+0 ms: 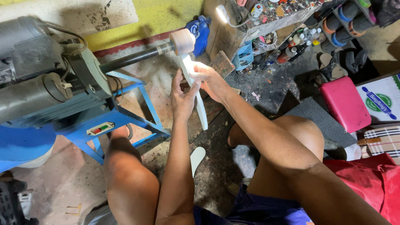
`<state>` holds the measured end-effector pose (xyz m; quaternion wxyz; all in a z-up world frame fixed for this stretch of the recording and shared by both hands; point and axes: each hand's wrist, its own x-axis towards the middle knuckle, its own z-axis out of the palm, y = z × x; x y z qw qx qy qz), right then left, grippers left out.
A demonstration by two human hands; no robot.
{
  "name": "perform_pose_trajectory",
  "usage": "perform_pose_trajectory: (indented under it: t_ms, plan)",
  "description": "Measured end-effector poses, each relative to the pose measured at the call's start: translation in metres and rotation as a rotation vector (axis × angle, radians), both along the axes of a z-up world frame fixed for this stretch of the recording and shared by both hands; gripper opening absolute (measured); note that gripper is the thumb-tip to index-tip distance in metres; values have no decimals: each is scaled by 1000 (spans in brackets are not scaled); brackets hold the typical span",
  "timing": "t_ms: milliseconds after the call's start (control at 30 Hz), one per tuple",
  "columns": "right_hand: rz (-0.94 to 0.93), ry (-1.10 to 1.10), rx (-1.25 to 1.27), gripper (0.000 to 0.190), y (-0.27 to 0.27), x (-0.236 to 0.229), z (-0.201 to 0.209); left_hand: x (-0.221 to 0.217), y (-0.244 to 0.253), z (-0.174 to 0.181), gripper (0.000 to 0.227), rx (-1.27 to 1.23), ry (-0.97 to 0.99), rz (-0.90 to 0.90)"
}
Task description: The person holds white shoe soles against a spinning sanding wheel on a machine, rotating the pieces to sand the edges.
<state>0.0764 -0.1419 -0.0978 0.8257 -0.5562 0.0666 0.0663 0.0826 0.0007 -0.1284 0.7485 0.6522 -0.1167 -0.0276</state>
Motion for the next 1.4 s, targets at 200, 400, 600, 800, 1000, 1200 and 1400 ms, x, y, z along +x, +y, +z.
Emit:
perform_pose_trajectory:
  t_ms: [200,400,600,800,1000,1200,1400]
  plan:
    - [39,-21,246,41,-9,-13,-7,-24,-2,37,81,253,-56,163]
    - [62,34,548,32,-31,-25,-34,-58,-11,76,91,453,-129,305]
    - [25,-266,463,11,-42,-35,-57,-71,-8,76,72,327,-158,223]
    - [158,19,645,50,-40,-36,-18,-74,-7,66,57,-39,-153,95]
    - [150,23,657,53,-29,-43,10,-79,0,79,55,-89,-123,45]
    - [117,-6,650,50,-31,-42,5,-83,-2,89,53,-147,-105,29]
    - [101,-33,645,45,-35,-42,7,-83,-7,92,52,-307,-129,24]
